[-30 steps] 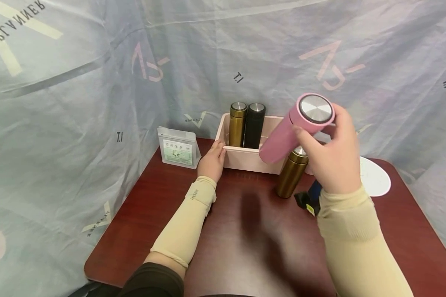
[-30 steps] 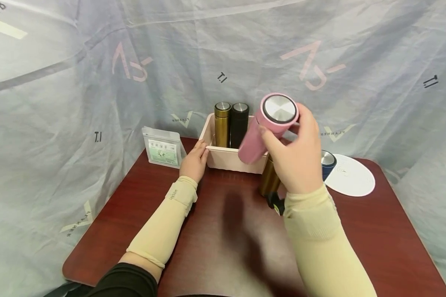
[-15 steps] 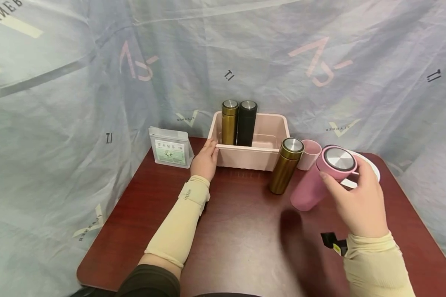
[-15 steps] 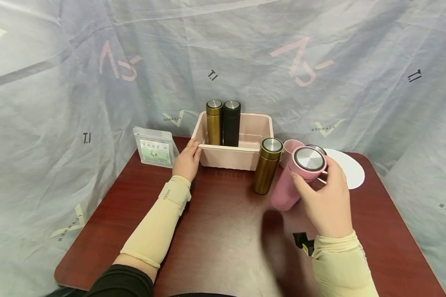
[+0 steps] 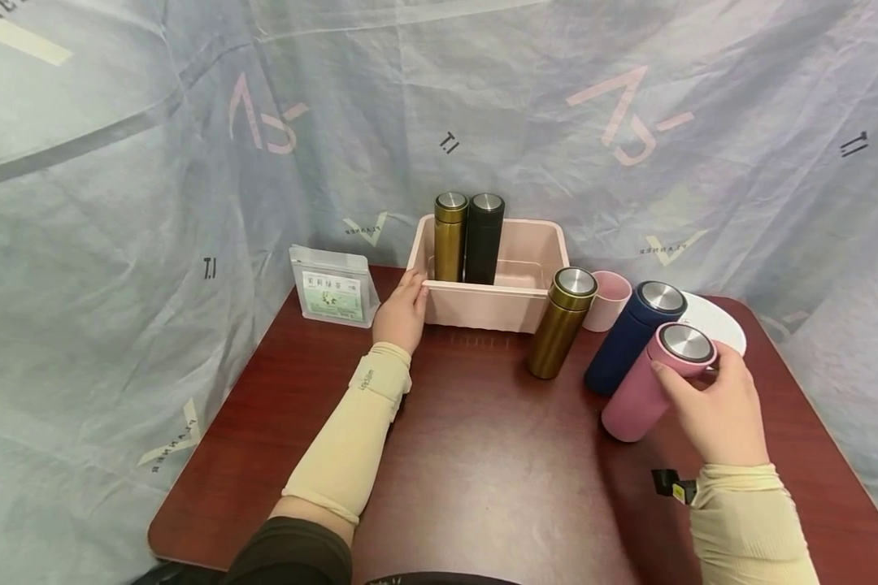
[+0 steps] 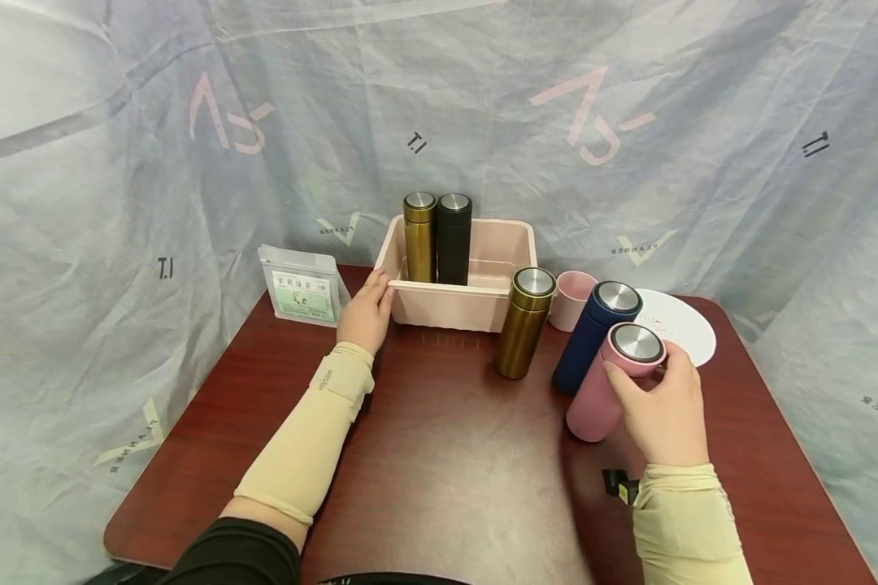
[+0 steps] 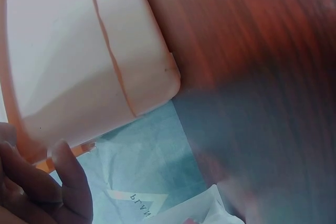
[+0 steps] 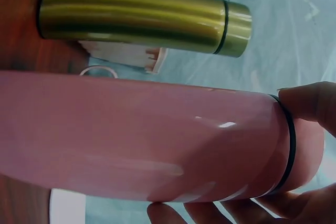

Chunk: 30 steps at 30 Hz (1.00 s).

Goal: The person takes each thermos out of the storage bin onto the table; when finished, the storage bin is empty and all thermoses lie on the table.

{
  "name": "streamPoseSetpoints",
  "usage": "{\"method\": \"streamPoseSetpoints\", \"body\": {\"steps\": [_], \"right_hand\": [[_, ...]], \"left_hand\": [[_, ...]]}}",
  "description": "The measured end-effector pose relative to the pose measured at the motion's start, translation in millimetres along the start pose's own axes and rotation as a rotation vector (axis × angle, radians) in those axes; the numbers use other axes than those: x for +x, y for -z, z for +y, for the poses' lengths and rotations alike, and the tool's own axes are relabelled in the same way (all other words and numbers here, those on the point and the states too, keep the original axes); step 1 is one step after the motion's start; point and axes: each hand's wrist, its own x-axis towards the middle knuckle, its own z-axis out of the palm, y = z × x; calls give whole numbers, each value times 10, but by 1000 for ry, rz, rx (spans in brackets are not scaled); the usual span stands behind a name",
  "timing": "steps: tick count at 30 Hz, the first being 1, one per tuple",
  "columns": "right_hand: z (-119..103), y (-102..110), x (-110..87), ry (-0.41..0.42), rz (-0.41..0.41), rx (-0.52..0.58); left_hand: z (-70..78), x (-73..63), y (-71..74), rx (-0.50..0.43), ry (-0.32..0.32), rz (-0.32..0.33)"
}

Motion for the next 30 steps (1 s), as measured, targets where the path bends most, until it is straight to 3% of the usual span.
{"method": "streamPoseSetpoints", "body": {"steps": [7, 13, 15, 17, 20, 22, 25, 28, 30], "right_hand": [[41, -9, 22, 2, -32, -4], [-137, 38, -10, 26, -80, 16], [-276, 77, -70, 19, -29, 20], [-469, 96, -148, 57, 84, 52], [-874, 60, -241, 194, 262, 120], [-1170, -29, -233, 296, 298, 203], [-1541, -239, -67, 327, 196, 361], [-1775, -523, 216, 258, 59, 486], [-1875, -732, 410, 198, -11, 512]], "left_hand": [[2, 26, 65, -26, 4, 5], [-1, 35, 96, -11, -1, 22], [6, 38, 107, -8, -2, 20], [9, 46, 115, -10, -3, 22], [11, 64, 129, -13, 3, 26], [9, 71, 132, -19, 13, 24], [17, 51, 113, -24, 26, 19], [21, 6, 62, -26, 25, 13], [21, -24, 31, -28, 23, 8]]}}
